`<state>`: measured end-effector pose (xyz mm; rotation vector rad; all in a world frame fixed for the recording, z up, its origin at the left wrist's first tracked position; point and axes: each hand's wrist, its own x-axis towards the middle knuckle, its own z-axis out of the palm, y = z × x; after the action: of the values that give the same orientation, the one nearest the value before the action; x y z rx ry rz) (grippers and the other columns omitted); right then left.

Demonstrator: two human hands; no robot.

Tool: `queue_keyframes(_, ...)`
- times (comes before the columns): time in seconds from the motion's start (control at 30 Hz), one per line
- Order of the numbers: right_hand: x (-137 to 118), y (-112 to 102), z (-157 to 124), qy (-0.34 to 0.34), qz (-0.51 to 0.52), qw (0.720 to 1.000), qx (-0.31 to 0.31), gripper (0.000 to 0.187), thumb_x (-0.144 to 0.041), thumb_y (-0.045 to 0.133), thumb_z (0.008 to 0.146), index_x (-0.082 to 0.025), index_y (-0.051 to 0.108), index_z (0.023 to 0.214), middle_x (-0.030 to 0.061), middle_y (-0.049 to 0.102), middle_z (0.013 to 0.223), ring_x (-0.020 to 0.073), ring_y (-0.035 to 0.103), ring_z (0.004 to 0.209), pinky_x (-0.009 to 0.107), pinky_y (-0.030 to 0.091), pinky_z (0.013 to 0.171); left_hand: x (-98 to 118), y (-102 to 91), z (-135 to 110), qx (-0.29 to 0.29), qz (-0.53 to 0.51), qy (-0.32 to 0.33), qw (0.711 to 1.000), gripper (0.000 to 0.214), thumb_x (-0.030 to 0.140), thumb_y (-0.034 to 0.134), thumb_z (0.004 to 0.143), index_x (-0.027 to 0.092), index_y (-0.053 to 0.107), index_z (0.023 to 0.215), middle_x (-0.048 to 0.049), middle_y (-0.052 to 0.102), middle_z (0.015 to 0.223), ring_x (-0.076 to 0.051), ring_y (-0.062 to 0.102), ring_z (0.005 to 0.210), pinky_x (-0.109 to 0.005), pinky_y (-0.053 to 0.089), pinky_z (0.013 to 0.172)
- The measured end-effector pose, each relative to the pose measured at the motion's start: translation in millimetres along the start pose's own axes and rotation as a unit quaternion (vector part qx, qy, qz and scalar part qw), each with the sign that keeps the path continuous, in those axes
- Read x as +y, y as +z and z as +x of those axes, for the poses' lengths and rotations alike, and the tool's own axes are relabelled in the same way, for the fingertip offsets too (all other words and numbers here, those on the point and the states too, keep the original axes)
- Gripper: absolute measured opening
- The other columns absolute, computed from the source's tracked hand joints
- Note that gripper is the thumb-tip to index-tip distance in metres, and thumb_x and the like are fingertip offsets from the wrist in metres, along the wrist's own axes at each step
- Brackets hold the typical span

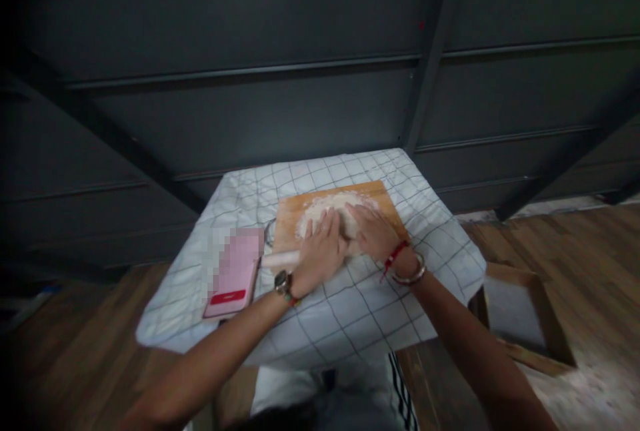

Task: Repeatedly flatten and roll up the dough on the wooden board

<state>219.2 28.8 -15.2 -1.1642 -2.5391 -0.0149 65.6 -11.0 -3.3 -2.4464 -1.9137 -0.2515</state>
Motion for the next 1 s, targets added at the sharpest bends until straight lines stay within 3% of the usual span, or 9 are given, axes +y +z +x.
queue_keyframes(0.1, 0, 0, -1, 0.014, -0.003, 1.000, 0.001, 0.055, -0.017, 0.043, 0.083, -0.015, 0.037, 0.138, 0.0129, 0.042, 0.137, 0.0252, 0.036, 0.127, 0.047, 0.025, 0.109, 1, -0.1, -3, 0.007, 0.009, -0.001, 1.000, 0.055, 0.028, 0.028, 0.090, 0.005, 0.031, 0.139, -0.0140, 0.027, 0.147, -0.026, 0.015, 0.138, -0.048, 0.015, 0.110)
queue_keyframes(0.23, 6, 1, 4, 0.015, -0.007, 1.000, -0.005, 0.043, -0.032, 0.051, 0.089, -0.018, 0.046, 0.129, 0.0110, 0.044, 0.133, 0.0250, 0.044, 0.119, 0.049, 0.036, 0.100, 4, 1.1, -8, 0.011, 0.013, -0.017, 1.000, 0.054, 0.028, 0.027, 0.090, 0.004, 0.032, 0.139, -0.0151, 0.028, 0.147, -0.026, 0.016, 0.138, -0.048, 0.017, 0.110)
queue_keyframes(0.37, 13, 3, 9, 0.019, -0.009, 1.000, -0.005, 0.037, -0.034, 0.050, 0.090, -0.019, 0.050, 0.123, 0.0093, 0.047, 0.129, 0.0227, 0.049, 0.113, 0.047, 0.041, 0.094, 1, 2.5, -4, 0.003, -0.013, 0.000, 1.000, 0.054, 0.030, 0.026, 0.091, 0.008, 0.029, 0.140, -0.0127, 0.025, 0.148, -0.024, 0.015, 0.138, -0.048, 0.020, 0.109)
queue_keyframes(0.5, 16, 7, 19, 0.032, -0.010, 0.999, 0.000, 0.040, -0.029, 0.052, 0.088, -0.016, 0.049, 0.125, 0.0116, 0.046, 0.131, 0.0241, 0.045, 0.118, 0.046, 0.037, 0.099, -20, -4.1, 15, -0.058, -0.075, 0.004, 0.995, 0.054, 0.032, 0.020, 0.093, 0.010, 0.024, 0.142, -0.0131, 0.027, 0.147, -0.024, 0.023, 0.136, -0.050, 0.027, 0.105)
queue_keyframes(0.6, 15, 3, 21, 0.031, -0.009, 0.999, 0.024, 0.041, -0.017, 0.048, 0.085, -0.009, 0.051, 0.125, 0.0144, 0.049, 0.129, 0.0239, 0.039, 0.124, 0.042, 0.032, 0.105, -46, -12.6, 17, -0.043, -0.073, 0.038, 0.996, 0.052, 0.029, 0.021, 0.093, 0.010, 0.025, 0.142, -0.0125, 0.029, 0.147, -0.020, 0.025, 0.135, -0.043, 0.025, 0.107)
queue_keyframes(0.73, 3, -13, -4, -0.063, -0.008, 0.995, 0.074, 0.036, -0.019, 0.045, 0.084, -0.011, 0.057, 0.117, 0.0115, 0.059, 0.115, 0.0222, 0.047, 0.114, 0.041, 0.036, 0.101, -83, -12.4, 0, -0.012, -0.029, 0.024, 0.999, 0.049, 0.030, 0.023, 0.094, 0.012, 0.032, 0.139, -0.0123, 0.036, 0.143, -0.020, 0.030, 0.132, -0.041, 0.026, 0.107)
queue_keyframes(0.83, -9, -18, -34, -0.131, -0.048, 0.989, 0.047, 0.031, -0.021, 0.046, 0.086, -0.016, 0.060, 0.113, 0.0087, 0.064, 0.104, 0.0202, 0.056, 0.097, 0.037, 0.045, 0.089, -99, -1.5, -7, -0.014, -0.034, 0.011, 0.999, 0.047, 0.028, 0.022, 0.095, 0.012, 0.034, 0.137, -0.0113, 0.045, 0.136, -0.016, 0.039, 0.126, -0.034, 0.029, 0.105)
queue_keyframes(1.0, -18, -6, -56, -0.127, -0.119, 0.985, 0.004, 0.027, -0.015, 0.047, 0.087, -0.015, 0.062, 0.110, 0.0103, 0.064, 0.106, 0.0196, 0.059, 0.090, 0.033, 0.049, 0.078, -103, 10.8, -5, 0.005, -0.057, 0.012, 0.998, 0.046, 0.029, 0.024, 0.094, 0.013, 0.037, 0.136, -0.0088, 0.048, 0.133, -0.015, 0.040, 0.125, -0.030, 0.029, 0.105)
